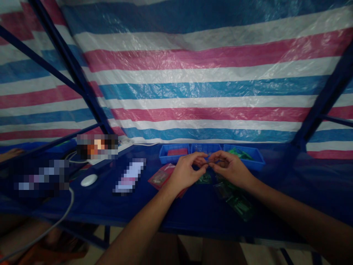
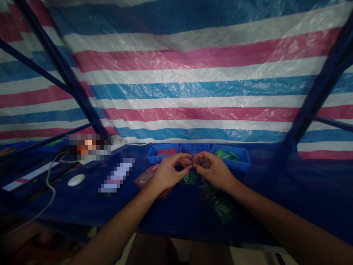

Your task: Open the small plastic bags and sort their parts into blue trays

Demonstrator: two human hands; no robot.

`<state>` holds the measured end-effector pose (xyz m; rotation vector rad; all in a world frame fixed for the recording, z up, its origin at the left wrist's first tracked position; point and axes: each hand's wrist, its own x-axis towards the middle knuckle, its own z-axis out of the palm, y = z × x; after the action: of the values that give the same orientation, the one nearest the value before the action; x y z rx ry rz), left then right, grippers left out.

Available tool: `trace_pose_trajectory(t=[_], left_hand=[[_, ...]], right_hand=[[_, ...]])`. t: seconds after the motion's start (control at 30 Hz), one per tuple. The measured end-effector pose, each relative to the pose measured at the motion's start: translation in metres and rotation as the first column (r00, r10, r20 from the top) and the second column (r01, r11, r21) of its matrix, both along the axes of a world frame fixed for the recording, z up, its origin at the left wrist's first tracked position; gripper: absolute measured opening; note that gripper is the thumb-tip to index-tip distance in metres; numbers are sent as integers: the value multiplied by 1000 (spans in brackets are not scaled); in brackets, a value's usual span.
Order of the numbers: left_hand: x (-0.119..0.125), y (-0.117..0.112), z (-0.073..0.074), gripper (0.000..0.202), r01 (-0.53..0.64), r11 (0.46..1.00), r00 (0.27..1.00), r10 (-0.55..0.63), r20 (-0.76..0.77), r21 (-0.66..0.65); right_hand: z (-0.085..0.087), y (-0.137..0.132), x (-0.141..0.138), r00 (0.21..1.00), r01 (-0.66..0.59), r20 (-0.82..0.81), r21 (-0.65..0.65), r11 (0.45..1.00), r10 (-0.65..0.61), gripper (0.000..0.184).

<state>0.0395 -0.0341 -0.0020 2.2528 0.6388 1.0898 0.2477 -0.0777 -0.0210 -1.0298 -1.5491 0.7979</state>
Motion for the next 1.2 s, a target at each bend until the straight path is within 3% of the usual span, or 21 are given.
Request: trace_pose_trajectory(t=[0.17, 0.33, 0.67, 0.93, 1.03, 1.2], left_hand=[[1, -3, -1, 41, 19, 1000, 999, -19, -37, -5], [1, -5, 1, 39, 23, 999, 999, -24, -30, -24], [-1, 2, -4, 36, 41, 993, 999, -39, 21, -114], [-2, 0, 1, 42, 58, 992, 998, -55, 33, -108], [-2, 1, 0, 48, 48, 992, 998, -44, 33, -114], [-2, 0, 1, 40, 23, 997, 1000, -22, 14, -72]], right_hand=[[-5, 0, -3, 993, 3, 118, 72, 997, -12, 17], [-6, 0, -1, 992, 7, 121, 84, 996, -17, 18], [0, -1, 0, 998, 47, 37, 74, 996, -49, 29], [9, -8, -3, 983, 21, 176, 147, 989, -47, 19], [9, -7, -2, 988, 39, 144, 107, 994, -54, 19], [6, -5, -1, 997, 16, 74, 59, 998, -21, 24]])
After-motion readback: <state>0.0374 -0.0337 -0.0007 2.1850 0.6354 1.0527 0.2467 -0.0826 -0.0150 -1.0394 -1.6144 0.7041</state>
